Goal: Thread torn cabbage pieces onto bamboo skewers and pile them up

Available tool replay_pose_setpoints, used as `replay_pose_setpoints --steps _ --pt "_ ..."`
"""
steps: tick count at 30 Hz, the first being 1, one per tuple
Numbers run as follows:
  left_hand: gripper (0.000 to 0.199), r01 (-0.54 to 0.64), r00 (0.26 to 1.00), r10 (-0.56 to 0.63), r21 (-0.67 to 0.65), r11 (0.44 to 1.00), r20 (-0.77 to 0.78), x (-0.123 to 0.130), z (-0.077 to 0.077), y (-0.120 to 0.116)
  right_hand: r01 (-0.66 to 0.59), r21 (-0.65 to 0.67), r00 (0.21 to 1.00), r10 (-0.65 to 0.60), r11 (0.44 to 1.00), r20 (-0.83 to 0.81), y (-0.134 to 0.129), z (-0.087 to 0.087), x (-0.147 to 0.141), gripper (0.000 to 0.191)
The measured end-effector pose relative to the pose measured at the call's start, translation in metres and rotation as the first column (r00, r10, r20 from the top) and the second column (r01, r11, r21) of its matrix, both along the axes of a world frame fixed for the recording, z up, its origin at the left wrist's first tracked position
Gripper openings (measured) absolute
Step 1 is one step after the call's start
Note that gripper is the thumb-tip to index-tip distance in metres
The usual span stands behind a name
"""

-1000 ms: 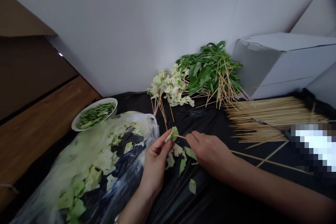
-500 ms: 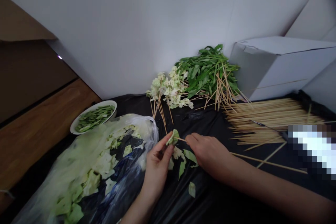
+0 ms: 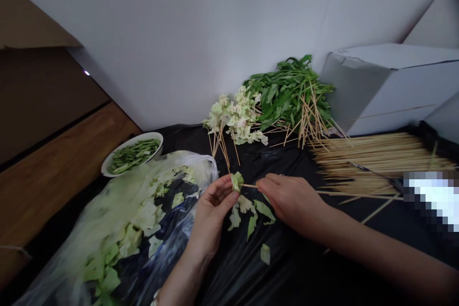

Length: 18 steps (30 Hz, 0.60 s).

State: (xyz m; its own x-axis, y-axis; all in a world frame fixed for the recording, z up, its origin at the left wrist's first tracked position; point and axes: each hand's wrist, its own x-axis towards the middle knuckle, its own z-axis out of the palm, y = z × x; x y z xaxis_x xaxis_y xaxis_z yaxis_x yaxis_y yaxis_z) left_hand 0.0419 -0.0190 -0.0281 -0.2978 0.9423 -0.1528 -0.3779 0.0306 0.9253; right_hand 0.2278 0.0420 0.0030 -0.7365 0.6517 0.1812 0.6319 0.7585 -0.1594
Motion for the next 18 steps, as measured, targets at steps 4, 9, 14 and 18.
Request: replay_pose_setpoints --steps 4,9,14,18 --pt "0.032 0.016 1.0 -0.016 0.004 1.0 -0.011 -0.001 0.002 0.0 -0.017 0.017 0.999 0.017 1.0 -0.045 0.002 0.0 0.002 0.015" --pt "0.027 0.043 0.998 -0.044 0.023 0.999 0.04 -0.001 0.008 -0.001 -0.051 0.029 0.995 0.053 0.998 -0.089 0.004 0.001 0.003 0.015" --pt "0.026 0.04 0.994 -0.042 0.02 0.999 0.1 -0.004 0.01 -0.001 -0.069 0.04 0.992 0.073 0.997 -0.106 0.006 0.005 0.005 0.022" --pt "0.03 0.034 0.996 -0.035 0.01 0.999 0.076 -0.006 0.01 -0.001 -0.078 0.072 0.99 0.085 0.994 -0.108 0.007 0.006 0.005 0.022"
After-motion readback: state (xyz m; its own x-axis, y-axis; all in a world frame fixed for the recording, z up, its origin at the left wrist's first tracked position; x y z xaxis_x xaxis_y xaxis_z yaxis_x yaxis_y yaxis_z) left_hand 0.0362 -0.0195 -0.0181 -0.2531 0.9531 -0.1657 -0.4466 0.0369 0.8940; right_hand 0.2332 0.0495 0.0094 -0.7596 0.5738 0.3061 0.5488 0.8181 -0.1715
